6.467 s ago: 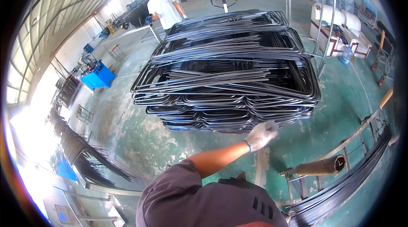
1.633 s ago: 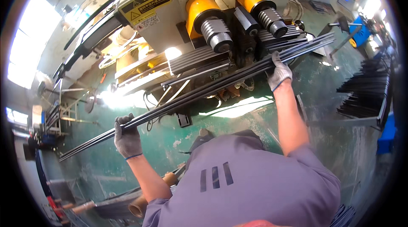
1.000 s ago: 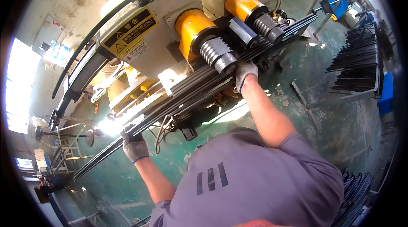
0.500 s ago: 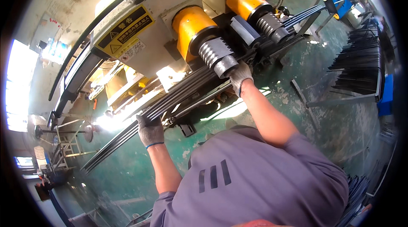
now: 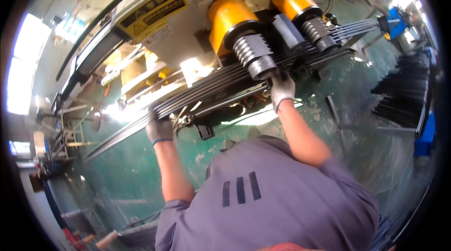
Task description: The person repeatedly picks up bundles of long metal rods from a rack and feeds them into a yellow bending machine. After the machine bends the rods, the person removes the finished pieces and places them onto a nearby metal rack.
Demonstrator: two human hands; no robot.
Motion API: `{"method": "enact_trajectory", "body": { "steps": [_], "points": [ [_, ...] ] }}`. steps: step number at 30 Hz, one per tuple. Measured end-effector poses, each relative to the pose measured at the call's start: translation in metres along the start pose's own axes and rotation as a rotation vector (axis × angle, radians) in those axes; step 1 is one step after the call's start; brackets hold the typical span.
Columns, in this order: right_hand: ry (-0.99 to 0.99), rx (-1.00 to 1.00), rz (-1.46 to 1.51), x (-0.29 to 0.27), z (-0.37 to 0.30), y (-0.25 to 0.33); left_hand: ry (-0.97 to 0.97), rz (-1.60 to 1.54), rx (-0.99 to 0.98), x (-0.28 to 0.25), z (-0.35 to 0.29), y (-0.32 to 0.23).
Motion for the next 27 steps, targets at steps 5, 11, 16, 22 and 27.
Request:
{"method": "enact_trajectory", "body": {
  "steps": [5, 11, 16, 22, 27],
  "points": [
    [0.022, 0.129, 0.319, -0.017, -0.011, -0.026, 0.278, 1.179, 0.506, 0.077, -0.021, 0.001],
    [-0.029, 0.219, 0.294, -0.092, -0.009, -0.089, -0.124, -0.4, -0.047, -0.044, 0.027, -0.031],
    [-0.149, 0.35, 0.27, -0.13, -0.01, -0.13, -0.163, -0.317, 0.02, -0.027, 0.018, -0.005],
    [-0.023, 0.344, 0.223, -0.103, -0.003, -0.13, -0.162, -0.344, -0.096, 0.024, -0.001, 0.048],
    [0.036, 0.124, -0.056, -0.065, 0.008, -0.11, -0.13, -1.169, -0.734, 0.04, -0.029, 0.078]
  ]
}}
Point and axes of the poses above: each hand's wrist, its own z-axis towards the middle knuckle, its own x-axis out of the palm, y = z × x, the point moved 7 cm from there along z, towards the middle knuckle, and after that the axes turned 4 degrees about -z, right-handed, at the moved point
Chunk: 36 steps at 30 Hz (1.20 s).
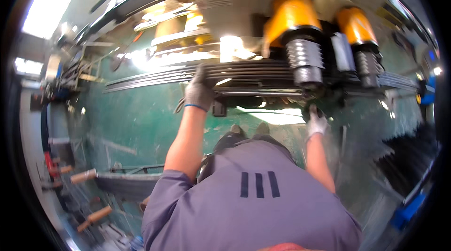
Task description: The person repeatedly picks up bundles of long metal rods from a rack and feeds them into a yellow bending machine. After the machine bends the rods, the person removes the finished pieces and places them onto a nearby metal rack.
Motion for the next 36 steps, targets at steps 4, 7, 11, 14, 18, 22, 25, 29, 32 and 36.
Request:
{"method": "enact_trajectory", "body": {
  "steps": [4, 7, 11, 14, 18, 22, 25, 29, 32, 36],
  "points": [
    [0.114, 0.155, -0.344, 0.014, -0.01, -0.004, 0.051, 0.749, 0.422, 0.037, -0.025, -0.01],
    [0.026, 0.129, -0.239, -0.014, 0.017, -0.066, 0.181, 0.68, 0.53, 0.064, -0.052, -0.063],
    [-0.167, 0.238, -0.208, -0.033, -0.009, -0.095, 0.179, 0.597, 0.775, 0.095, -0.108, -0.186],
    [-0.101, 0.311, -0.175, -0.055, -0.02, -0.147, 0.142, 0.575, 0.949, 0.127, -0.158, -0.27],
    [-0.259, 0.383, -0.3, -0.083, -0.04, -0.227, 0.029, 0.545, 1.186, 0.155, -0.223, -0.412],
    [-0.172, 0.477, -0.587, -0.064, -0.096, -0.229, -0.166, 0.838, 1.292, 0.178, -0.251, -0.439],
    [-0.087, 0.451, -0.582, -0.043, -0.119, -0.235, -0.15, 1.066, 1.244, 0.175, -0.244, -0.432],
    [0.002, 0.372, -0.555, -0.015, -0.117, -0.225, -0.048, 1.162, 1.112, 0.17, -0.241, -0.414],
    [0.017, 0.338, -0.383, 0.004, -0.098, -0.213, -0.08, 0.919, 1.14, 0.176, -0.251, -0.427],
    [-0.01, 0.216, -0.417, 0.039, -0.113, -0.151, -0.08, 1.037, 1.082, 0.196, -0.242, -0.422]
  ]
}}
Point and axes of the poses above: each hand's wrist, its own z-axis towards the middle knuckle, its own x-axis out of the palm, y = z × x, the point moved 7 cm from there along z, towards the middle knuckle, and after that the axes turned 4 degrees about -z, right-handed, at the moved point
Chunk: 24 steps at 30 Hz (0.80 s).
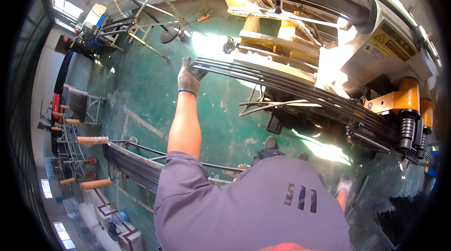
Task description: The person repeatedly picks up bundles of long metal rods from a rack and feeds them into a yellow bending machine. After the machine bends the rods, the person removes the finished pieces and places them onto a nearby metal rack.
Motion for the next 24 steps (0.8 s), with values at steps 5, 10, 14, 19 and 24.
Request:
{"method": "enact_trajectory", "body": {
  "steps": [5, 10, 14, 19, 24],
  "points": [
    [0.016, -0.103, -0.151, -0.009, 0.019, -0.039, 0.146, 0.003, -0.111, 0.029, 0.001, 0.019],
    [0.038, -0.02, -0.521, 0.0, -0.05, 0.005, 0.219, 0.094, -0.234, 0.002, -0.005, 0.017],
    [0.163, 0.094, -0.561, 0.009, -0.048, 0.001, 0.188, 0.12, -0.17, -0.004, 0.006, 0.012],
    [0.14, 0.069, -0.497, -0.008, -0.006, 0.003, 0.07, -0.14, -0.072, -0.001, -0.007, 0.036],
    [0.164, 0.007, -0.54, -0.027, 0.084, -0.053, -0.348, -0.139, -0.21, 0.016, -0.084, 0.142]
  ]
}}
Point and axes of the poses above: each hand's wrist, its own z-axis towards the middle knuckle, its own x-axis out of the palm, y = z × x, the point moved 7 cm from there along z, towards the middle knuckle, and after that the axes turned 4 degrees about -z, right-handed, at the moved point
